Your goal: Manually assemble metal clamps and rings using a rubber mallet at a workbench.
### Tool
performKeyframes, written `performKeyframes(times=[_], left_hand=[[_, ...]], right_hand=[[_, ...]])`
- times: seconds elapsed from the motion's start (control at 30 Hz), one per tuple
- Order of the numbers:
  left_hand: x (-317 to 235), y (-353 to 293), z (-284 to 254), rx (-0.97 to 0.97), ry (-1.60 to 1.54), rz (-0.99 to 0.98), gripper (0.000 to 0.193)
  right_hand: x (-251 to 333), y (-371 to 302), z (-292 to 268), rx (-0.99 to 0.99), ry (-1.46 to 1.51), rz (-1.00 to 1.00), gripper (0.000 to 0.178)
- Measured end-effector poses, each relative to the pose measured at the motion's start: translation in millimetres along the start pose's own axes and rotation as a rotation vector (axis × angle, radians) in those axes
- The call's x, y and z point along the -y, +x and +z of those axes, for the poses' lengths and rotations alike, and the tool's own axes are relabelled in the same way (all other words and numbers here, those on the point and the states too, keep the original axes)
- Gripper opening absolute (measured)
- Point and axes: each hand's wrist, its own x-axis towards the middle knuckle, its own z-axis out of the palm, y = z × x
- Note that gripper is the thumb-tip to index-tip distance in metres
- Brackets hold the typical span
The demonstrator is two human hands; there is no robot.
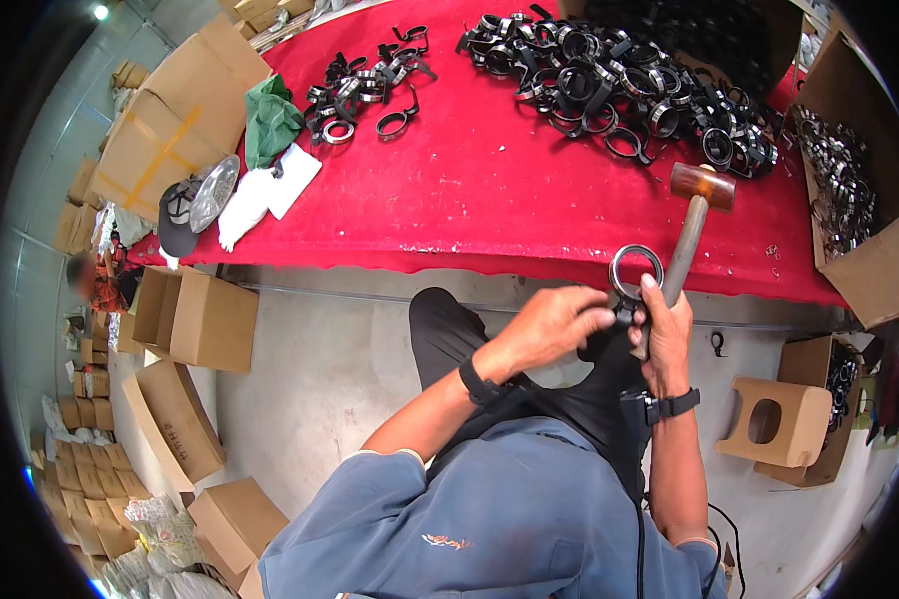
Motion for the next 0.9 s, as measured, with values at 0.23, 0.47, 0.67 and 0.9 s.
performKeyframes(times=[0.23, 0.47, 0.67, 0.9], left_hand=[[38, 6, 37, -0.071, -0.377, -0.116, 0.028], [91, 53, 34, -0.274, -0.379, -0.121, 0.033], [102, 53, 49, -0.343, -0.148, -0.078, 0.032], [93, 55, 54, -0.452, 0.003, -0.070, 0.031]], right_hand=[[-16, 15, 15, 0.013, 0.005, -0.040, 0.033], [-10, -12, -44, -0.092, -0.377, -0.117, 0.035], [-59, -41, -106, -0.063, -0.923, -0.411, 0.056], [14, -52, -98, -0.033, -0.542, -0.403, 0.052]])
